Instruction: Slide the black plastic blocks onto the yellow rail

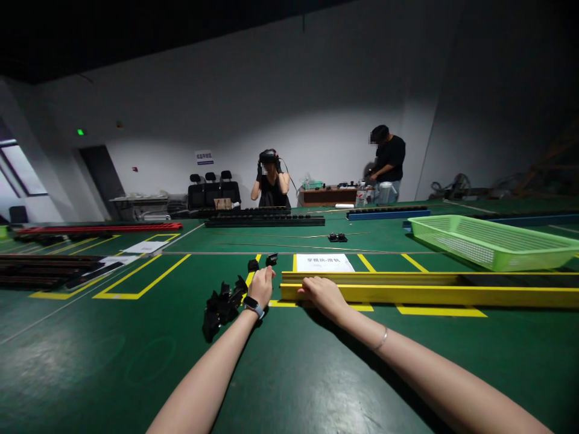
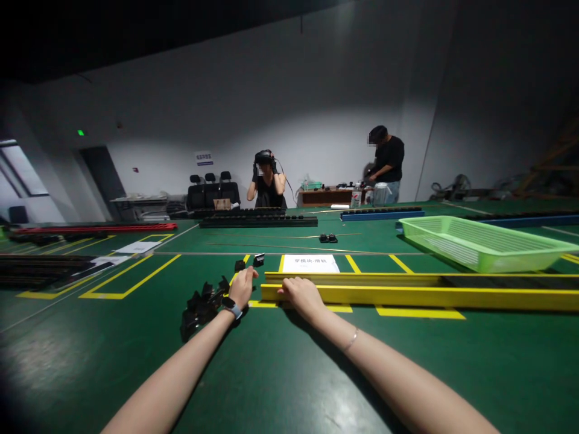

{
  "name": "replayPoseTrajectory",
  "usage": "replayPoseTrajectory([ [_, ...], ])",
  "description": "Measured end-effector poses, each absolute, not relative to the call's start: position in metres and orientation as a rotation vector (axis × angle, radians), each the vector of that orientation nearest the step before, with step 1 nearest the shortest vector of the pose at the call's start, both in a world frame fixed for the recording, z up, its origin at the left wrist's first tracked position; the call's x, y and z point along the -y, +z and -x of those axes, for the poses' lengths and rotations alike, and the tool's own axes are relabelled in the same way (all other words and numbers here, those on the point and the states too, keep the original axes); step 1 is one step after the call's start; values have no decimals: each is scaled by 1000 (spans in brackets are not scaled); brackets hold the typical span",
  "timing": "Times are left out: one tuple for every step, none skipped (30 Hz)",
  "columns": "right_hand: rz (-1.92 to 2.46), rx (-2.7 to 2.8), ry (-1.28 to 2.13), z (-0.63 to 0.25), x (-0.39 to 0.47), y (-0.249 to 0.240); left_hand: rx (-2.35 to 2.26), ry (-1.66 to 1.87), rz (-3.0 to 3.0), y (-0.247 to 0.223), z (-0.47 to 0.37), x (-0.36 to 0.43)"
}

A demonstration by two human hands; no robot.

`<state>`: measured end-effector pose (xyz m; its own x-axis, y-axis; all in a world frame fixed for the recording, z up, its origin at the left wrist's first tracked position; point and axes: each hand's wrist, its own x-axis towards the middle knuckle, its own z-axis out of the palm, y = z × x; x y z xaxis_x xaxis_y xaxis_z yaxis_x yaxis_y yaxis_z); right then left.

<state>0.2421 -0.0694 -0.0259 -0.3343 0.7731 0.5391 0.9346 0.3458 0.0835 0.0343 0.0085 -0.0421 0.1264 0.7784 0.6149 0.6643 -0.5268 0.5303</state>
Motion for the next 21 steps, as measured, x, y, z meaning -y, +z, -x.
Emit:
replayPoseTrajectory([
  [1496,2204,-550,-249,70,-26,-1465,1359,-2274,-43,-34,-10],
  [1500,2194,-564,-255,71,-27,-1477,1347,-2296,-45,-34,-11],
  [1503,2182,-576,-262,72,-28,-1494,1328,-2325,-46,-34,-13],
  [1500,2173,-585,-267,73,-29,-1519,1310,-2353,-48,-34,-14],
  [1491,2166,-593,-272,74,-31,-1548,1290,-2377,-50,-35,-16],
  [1476,2160,-599,-275,75,-32,-1582,1266,-2396,-53,-35,-19],
  [1460,2154,-607,-277,76,-33,-1622,1238,-2407,-55,-35,-22],
  [1449,2143,-618,-277,77,-33,-1664,1201,-2414,-57,-34,-26],
  [1445,2129,-626,-277,78,-34,-1710,1161,-2411,-58,-34,-31],
  [1444,2119,-629,-276,79,-34,-1763,1125,-2401,-59,-34,-36],
  [1441,2113,-627,-275,80,-34,-1823,1097,-2378,-59,-34,-42],
  [1436,2114,-622,-274,80,-34,-1870,1061,-2359,-59,-35,-49],
  [1432,2116,-618,-273,81,-34,-1899,1039,-2351,-58,-35,-55],
  [1430,2120,-615,-272,81,-33,-1921,1025,-2348,-57,-36,-61],
  [1429,2125,-613,-272,81,-33,-1932,1018,-2352,-57,-37,-67],
  [1431,2126,-612,-273,81,-33,-1942,1016,-2353,-57,-38,-71],
  [1431,2129,-610,-273,82,-33,-1947,1009,-2356,-57,-39,-75],
  [1431,2128,-608,-273,82,-33,-1953,1004,-2357,-58,-41,-77],
  [1427,2129,-606,-274,82,-33,-1966,992,-2351,-60,-43,-79],
  [1423,2131,-603,-274,82,-33,-1977,957,-2355,-61,-45,-79],
  [1423,2131,-601,-274,82,-33,-1981,905,-2371,-63,-46,-79],
])
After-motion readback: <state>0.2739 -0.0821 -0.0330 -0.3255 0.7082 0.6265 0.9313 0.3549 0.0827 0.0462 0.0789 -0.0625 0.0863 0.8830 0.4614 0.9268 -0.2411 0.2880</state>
